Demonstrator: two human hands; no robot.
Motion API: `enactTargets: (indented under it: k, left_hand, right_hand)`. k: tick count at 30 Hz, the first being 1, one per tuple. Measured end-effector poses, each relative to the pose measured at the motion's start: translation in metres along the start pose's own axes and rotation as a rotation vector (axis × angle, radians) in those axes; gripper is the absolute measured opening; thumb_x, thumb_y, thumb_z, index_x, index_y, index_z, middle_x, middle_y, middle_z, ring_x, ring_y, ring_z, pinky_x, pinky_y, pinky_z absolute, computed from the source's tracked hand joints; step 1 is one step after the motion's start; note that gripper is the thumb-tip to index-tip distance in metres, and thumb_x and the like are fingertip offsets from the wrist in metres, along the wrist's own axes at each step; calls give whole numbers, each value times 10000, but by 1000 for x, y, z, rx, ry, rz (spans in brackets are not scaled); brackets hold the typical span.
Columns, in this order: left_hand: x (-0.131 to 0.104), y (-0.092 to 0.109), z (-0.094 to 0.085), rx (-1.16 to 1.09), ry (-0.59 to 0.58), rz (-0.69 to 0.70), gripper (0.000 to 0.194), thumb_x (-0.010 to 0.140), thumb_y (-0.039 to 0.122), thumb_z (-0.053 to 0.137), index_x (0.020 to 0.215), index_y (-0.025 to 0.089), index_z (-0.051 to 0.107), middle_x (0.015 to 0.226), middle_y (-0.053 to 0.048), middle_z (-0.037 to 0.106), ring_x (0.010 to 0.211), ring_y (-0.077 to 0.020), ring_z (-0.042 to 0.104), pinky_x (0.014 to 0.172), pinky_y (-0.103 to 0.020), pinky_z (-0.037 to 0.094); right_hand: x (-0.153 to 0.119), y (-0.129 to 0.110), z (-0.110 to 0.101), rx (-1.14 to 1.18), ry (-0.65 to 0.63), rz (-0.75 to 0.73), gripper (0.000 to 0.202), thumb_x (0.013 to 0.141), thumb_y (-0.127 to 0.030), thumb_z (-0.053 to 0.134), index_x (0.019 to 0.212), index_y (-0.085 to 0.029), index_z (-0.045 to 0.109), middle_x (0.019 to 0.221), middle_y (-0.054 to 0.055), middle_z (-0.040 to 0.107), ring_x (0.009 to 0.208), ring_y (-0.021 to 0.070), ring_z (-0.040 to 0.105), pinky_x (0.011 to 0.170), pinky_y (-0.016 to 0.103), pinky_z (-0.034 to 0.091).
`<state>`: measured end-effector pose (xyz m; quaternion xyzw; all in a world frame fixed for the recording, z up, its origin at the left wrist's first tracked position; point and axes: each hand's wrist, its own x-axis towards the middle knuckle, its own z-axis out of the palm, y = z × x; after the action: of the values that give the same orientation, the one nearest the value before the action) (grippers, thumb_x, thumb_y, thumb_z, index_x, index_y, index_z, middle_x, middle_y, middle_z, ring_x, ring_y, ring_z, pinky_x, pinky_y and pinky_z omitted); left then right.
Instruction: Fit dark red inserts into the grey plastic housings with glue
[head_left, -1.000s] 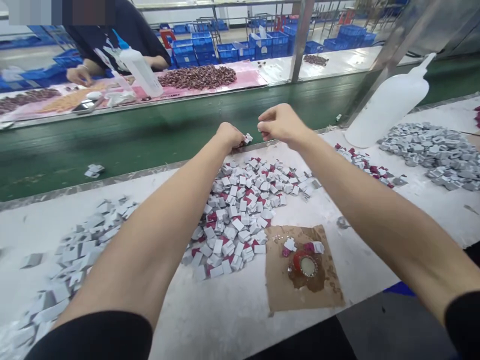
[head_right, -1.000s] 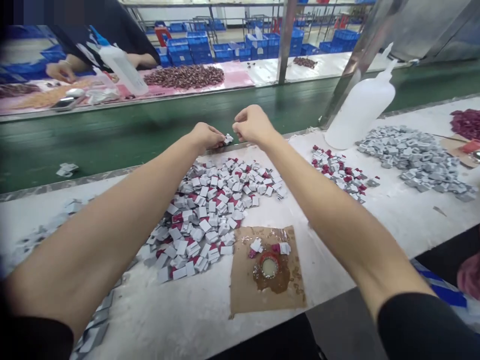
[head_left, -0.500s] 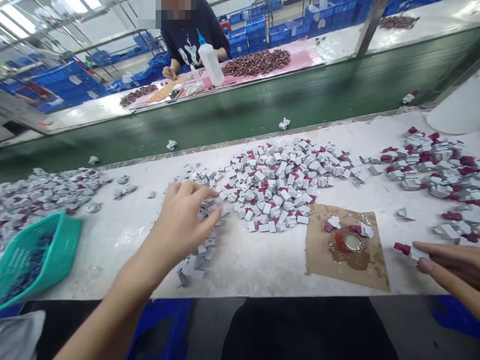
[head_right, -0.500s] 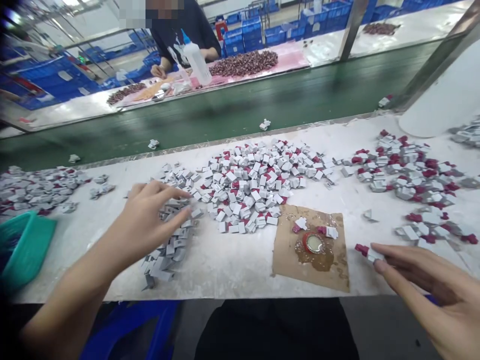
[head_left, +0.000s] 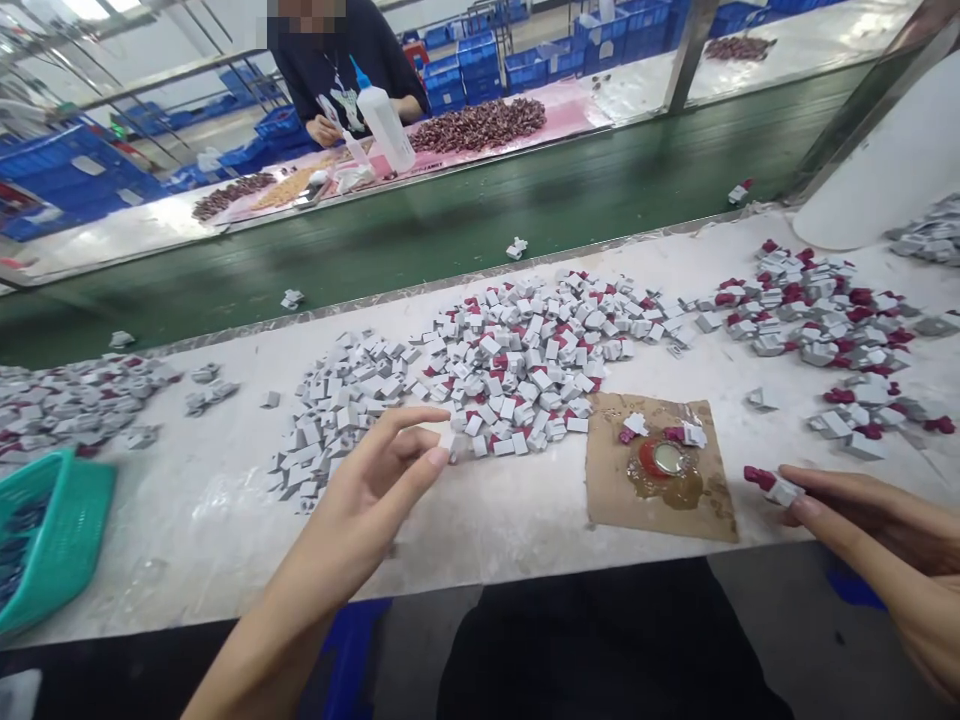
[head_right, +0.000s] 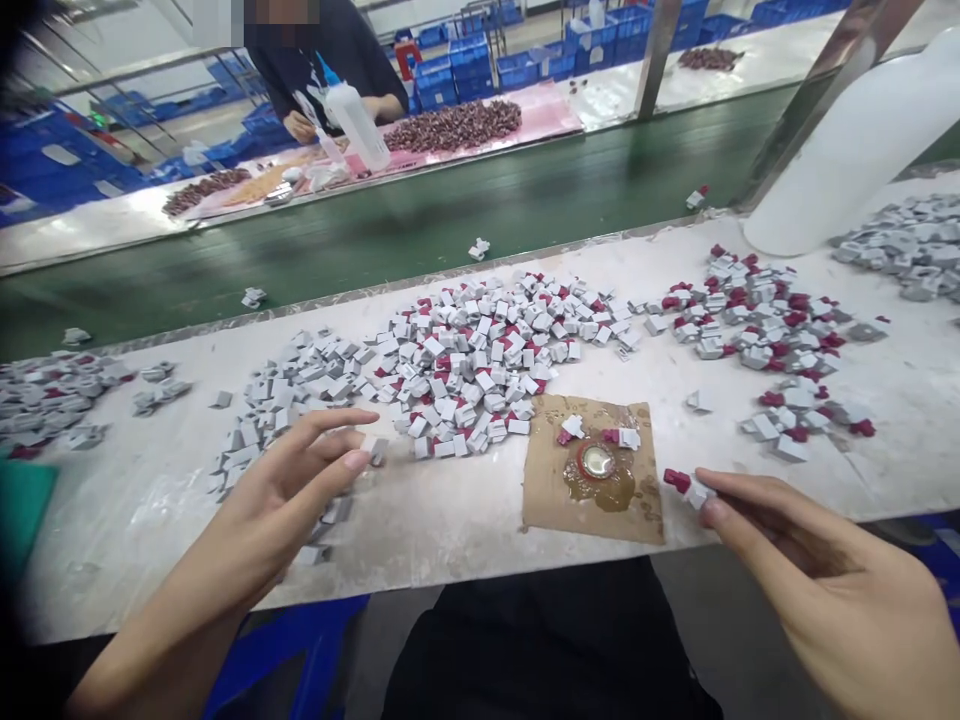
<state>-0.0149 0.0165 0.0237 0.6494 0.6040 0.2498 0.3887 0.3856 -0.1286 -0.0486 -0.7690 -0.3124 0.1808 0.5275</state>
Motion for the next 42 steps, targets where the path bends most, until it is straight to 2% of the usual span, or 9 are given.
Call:
enactTargets:
  k: [4, 11, 16, 20, 23, 26, 31, 37, 42]
  left_hand:
    - [-16, 1, 22, -217, -32, -78, 427, 1112, 709, 705, 1342, 378, 844, 1035, -55, 809, 963, -259, 790, 891, -370, 678]
    - [-22, -3, 71, 110, -143, 185, 309, 1139, 534, 669, 1163, 354, 918, 1177, -23, 918, 1095, -291, 868, 982, -378, 681]
    - [-23, -2, 86, 177, -145, 256, 342, 1152, 518, 615, 1147, 300, 879, 1087, -46, 906, 977, -291, 861, 882, -387, 677]
    - [-25, -12, 83, 209, -159, 261, 372, 1096, 543, 752, 1372, 302, 813, 1022, -38, 846, 868, -262, 805, 776, -351, 651]
    - [-27, -19, 81, 174, -169, 293, 242, 1092, 485, 770, 1256, 315, 822, 956, -27, 797, 811, -239, 754, 706, -321, 614]
    - [-30, -17, 84, 112, -148, 296, 176, 1082, 461, 782, 1180, 323, 830, 1074, -44, 820, 839, -233, 738, 729, -322, 626]
    - [-36, -2, 94, -121, -115, 99, 180, 1025, 483, 852, 1114, 327, 853, 1231, -42, 864, 1114, -290, 808, 920, -357, 682]
    - [-24, 20, 109, -339, -154, 70, 171, 978, 457, 918, 1092, 335, 881, 1081, -25, 864, 921, -241, 821, 822, -316, 724]
    - [-9, 47, 132, -544, -231, 97, 146, 992, 394, 922, 1119, 329, 886, 1078, -20, 891, 988, -245, 878, 926, -337, 764]
  right_hand:
    - [-5, -14, 12, 51, -36, 97, 290, 641, -715, 1023, 855, -531, 957, 1052, 235, 901, 986, 581, 872, 843, 786, 693]
    - [-8, -38, 24, 80, -265, -158, 94, 952, -428, 950, 1037, -455, 978, 1069, 65, 925, 982, 354, 912, 829, 506, 805]
    - [1, -42, 33, 182, -341, -112, 124, 922, -330, 970, 1019, -406, 985, 985, 28, 935, 868, 294, 914, 723, 385, 789]
    - [6, -43, 39, 237, -337, -113, 178, 896, -266, 976, 1003, -408, 981, 980, 12, 936, 862, 281, 913, 735, 379, 792]
    - [5, -43, 40, 229, -323, -159, 196, 929, -241, 951, 1022, -411, 977, 1035, 16, 936, 964, 293, 915, 861, 435, 803]
    - [1, -43, 40, 175, -332, -208, 213, 988, -237, 921, 1088, -418, 974, 1108, 22, 929, 1052, 292, 900, 948, 466, 788]
    - [-1, -42, 39, 113, -350, -269, 230, 1037, -223, 888, 1136, -415, 966, 1144, 21, 920, 1101, 288, 878, 1000, 492, 749]
    - [4, -51, 38, 114, -341, -272, 206, 1003, -236, 904, 1075, -416, 972, 1072, 32, 915, 1031, 315, 880, 926, 515, 770]
    - [-3, -59, 34, 259, -356, -166, 205, 996, -254, 918, 1083, -431, 976, 1095, 36, 914, 1031, 304, 889, 872, 450, 790]
